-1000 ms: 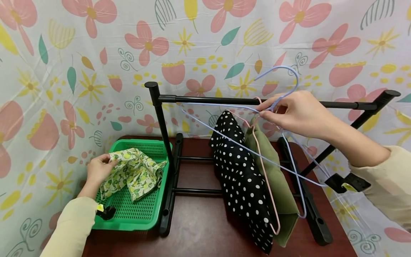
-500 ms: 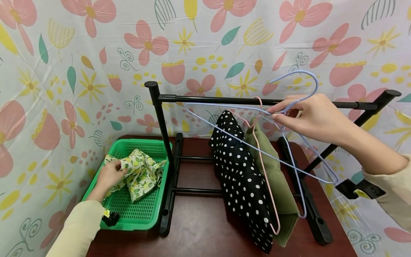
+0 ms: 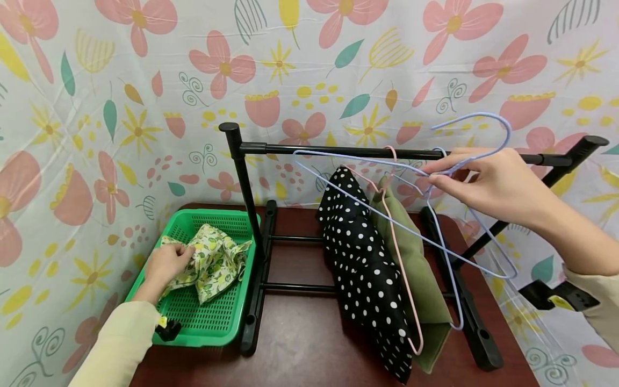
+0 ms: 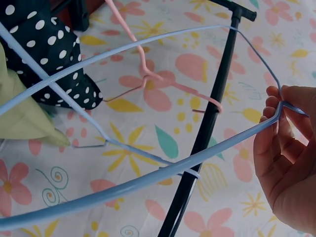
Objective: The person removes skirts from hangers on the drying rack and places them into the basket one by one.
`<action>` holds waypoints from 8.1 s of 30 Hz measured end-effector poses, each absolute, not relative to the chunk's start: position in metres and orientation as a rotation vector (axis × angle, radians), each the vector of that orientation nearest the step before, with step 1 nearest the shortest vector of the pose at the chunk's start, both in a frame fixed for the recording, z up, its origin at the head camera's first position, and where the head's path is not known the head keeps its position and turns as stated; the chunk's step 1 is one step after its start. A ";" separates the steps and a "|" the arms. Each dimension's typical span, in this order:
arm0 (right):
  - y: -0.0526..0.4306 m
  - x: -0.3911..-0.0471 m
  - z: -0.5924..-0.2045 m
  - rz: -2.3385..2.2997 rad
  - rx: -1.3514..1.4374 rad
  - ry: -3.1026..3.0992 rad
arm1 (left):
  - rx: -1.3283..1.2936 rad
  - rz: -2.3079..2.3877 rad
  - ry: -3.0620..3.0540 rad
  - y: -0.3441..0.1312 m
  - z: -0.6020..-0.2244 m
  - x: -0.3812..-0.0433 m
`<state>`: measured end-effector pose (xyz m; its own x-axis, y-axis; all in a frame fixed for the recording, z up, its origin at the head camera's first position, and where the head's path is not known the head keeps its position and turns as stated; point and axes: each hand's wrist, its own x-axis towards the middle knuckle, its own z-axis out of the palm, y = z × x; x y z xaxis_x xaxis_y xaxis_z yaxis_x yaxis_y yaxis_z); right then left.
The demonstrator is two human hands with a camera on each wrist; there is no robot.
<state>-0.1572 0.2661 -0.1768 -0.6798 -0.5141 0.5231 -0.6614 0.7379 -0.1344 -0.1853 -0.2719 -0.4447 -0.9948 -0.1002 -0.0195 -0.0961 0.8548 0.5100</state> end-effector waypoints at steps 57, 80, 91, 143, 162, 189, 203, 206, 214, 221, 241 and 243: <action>0.336 -0.129 -0.227 0.935 0.535 -2.197 | 0.051 -1.094 -2.762 -0.234 -0.420 -0.172; 0.358 -0.124 -0.266 1.260 0.343 -1.994 | 0.020 -1.252 -2.592 -0.198 -0.417 -0.171; 0.369 -0.118 -0.283 1.368 0.332 -1.881 | -0.029 -1.334 -2.551 -0.196 -0.421 -0.170; 0.398 -0.088 -0.367 1.715 0.228 -1.698 | -0.044 -1.429 -2.453 -0.194 -0.426 -0.166; 0.402 -0.095 -0.365 1.187 -0.353 -2.231 | -0.020 -1.457 -2.486 -0.187 -0.426 -0.165; 0.407 -0.145 -0.334 0.460 0.088 -2.410 | 0.026 -1.417 -2.493 -0.173 -0.429 -0.166; 0.394 -0.168 -0.307 0.343 0.209 -2.406 | -0.016 -1.488 -2.457 -0.157 -0.430 -0.171; 0.389 -0.173 -0.300 0.314 0.222 -2.396 | -0.011 -1.519 -2.453 -0.153 -0.431 -0.172; 0.379 -0.184 -0.287 0.323 0.165 -2.448 | -0.032 -1.506 -2.424 -0.146 -0.435 -0.172; 0.373 -0.194 -0.283 0.344 0.130 -2.463 | -0.019 -1.536 -2.406 -0.142 -0.437 -0.173; 0.357 -0.206 -0.277 0.381 0.003 -2.689 | -0.002 -1.641 -2.426 -0.132 -0.440 -0.171; 0.356 -0.209 -0.278 0.377 0.005 -2.689 | -0.004 -1.639 -2.423 -0.133 -0.446 -0.174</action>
<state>-0.2089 0.3560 -0.2778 -0.9104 0.0540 0.4103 -0.0610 0.9631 -0.2621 -0.1737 -0.1329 -0.4456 -0.9767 -0.1179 0.1793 0.1225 0.3795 0.9170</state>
